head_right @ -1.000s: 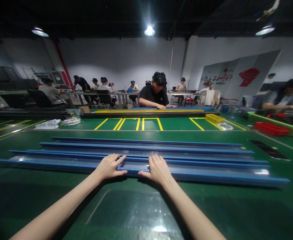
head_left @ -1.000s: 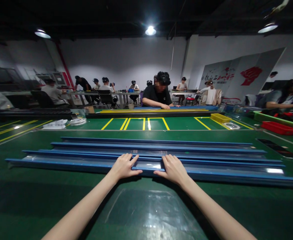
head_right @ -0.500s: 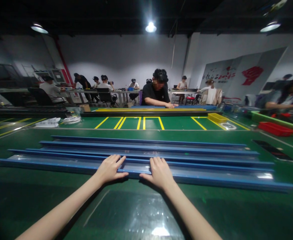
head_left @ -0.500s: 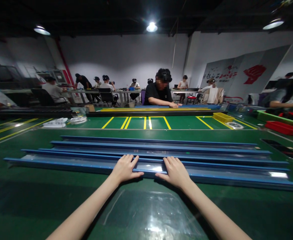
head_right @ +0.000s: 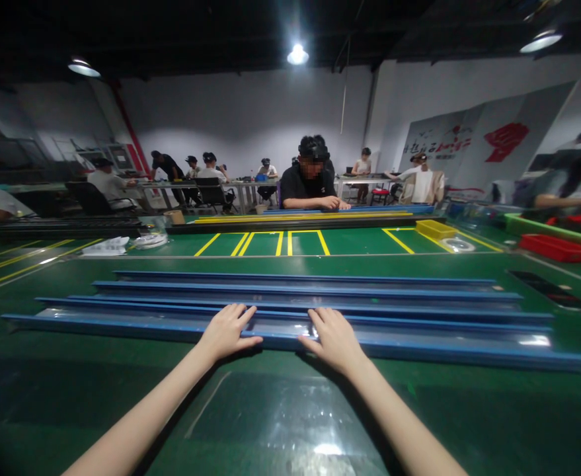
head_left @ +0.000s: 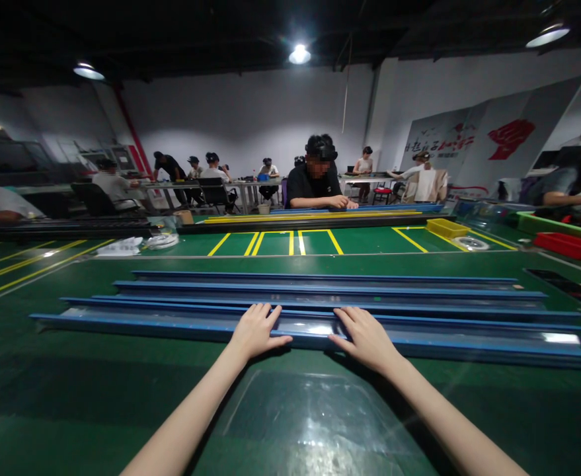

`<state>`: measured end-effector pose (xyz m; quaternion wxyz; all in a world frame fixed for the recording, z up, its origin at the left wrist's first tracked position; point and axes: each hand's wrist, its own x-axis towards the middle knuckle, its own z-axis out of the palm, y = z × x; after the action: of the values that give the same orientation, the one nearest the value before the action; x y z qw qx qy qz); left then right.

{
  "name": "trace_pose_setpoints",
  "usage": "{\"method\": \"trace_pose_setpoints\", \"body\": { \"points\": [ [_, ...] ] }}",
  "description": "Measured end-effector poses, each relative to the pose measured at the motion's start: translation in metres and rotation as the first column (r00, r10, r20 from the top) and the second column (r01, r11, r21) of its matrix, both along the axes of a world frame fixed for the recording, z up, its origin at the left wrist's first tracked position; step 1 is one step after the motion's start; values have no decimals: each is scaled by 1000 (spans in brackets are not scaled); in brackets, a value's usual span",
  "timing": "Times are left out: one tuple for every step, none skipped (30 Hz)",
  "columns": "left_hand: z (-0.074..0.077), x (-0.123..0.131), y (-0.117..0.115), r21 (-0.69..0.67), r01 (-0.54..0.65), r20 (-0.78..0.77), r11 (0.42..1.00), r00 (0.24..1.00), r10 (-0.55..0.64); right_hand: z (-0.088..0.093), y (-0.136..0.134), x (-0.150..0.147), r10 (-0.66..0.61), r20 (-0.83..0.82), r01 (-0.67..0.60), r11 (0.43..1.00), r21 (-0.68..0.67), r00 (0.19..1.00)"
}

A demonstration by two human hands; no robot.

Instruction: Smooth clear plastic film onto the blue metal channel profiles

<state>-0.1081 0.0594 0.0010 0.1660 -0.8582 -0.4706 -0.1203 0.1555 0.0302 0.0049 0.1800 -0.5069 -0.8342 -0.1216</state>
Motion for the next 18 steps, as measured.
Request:
{"method": "trace_pose_setpoints", "body": {
  "points": [
    [0, 0, 0, 0, 2, 6, 1000, 1000, -2, 1, -1, 9, -10, -9, 10, 1000, 10, 1000],
    [0, 0, 0, 0, 4, 11, 1000, 1000, -4, 1, -1, 19, -40, -20, 41, 999, 26, 999],
    [0, 0, 0, 0, 5, 13, 1000, 1000, -5, 2, -2, 31, -74, -22, 75, 996, 42, 997],
    [0, 0, -1, 2, 6, 16, 1000, 1000, -6, 3, -3, 44, -108, -20, 109, 993, 55, 994],
    [0, 0, -1, 4, 6, 18, 1000, 1000, -6, 3, -4, 58, -138, -16, 138, 988, 63, 990],
    [-1, 0, -1, 7, 7, 21, 1000, 1000, -7, 3, -5, 72, -170, -10, 171, 982, 79, 985],
    [-1, 0, -1, 10, 8, 25, 1000, 1000, -8, 1, -6, 86, -205, -2, 205, 974, 98, 979],
    [-1, 0, -1, 14, 9, 30, 1000, 1000, -9, -1, -7, 100, -236, 13, 233, 966, 109, 972],
    [-1, 1, -1, 18, 9, 34, 1000, 999, -10, -3, -8, 111, -261, 30, 256, 959, 118, 965],
    [-1, 1, -1, 20, 10, 37, 1000, 999, -11, -6, -8, 121, -280, 48, 273, 954, 122, 959],
    [-1, 1, -1, 21, 11, 40, 1000, 999, -12, -9, -8, 128, -290, 61, 280, 951, 129, 955],
    [-1, 1, -1, 20, 12, 42, 1000, 999, -12, -12, -8, 132, -296, 69, 283, 947, 151, 953],
    [-1, 0, -1, 20, 12, 44, 1000, 999, -13, -14, -8, 135, -302, 79, 285, 944, 168, 950],
    [0, 0, -1, 20, 12, 48, 1000, 999, -13, -16, -8, 135, -311, 89, 292, 939, 181, 946],
    [0, 0, -2, 20, 12, 52, 1000, 999, -13, -17, -8, 134, -324, 98, 302, 934, 189, 941],
    [0, 0, -2, 19, 13, 57, 1000, 998, -15, -17, -7, 132, -339, 106, 315, 929, 191, 935],
    [1, 0, -2, 16, 14, 65, 1000, 998, -15, -16, -7, 129, -354, 113, 329, 925, 190, 928],
    [1, 0, -2, 12, 15, 74, 1000, 997, -16, -16, -7, 127, -364, 120, 339, 922, 189, 924]
  ]
}}
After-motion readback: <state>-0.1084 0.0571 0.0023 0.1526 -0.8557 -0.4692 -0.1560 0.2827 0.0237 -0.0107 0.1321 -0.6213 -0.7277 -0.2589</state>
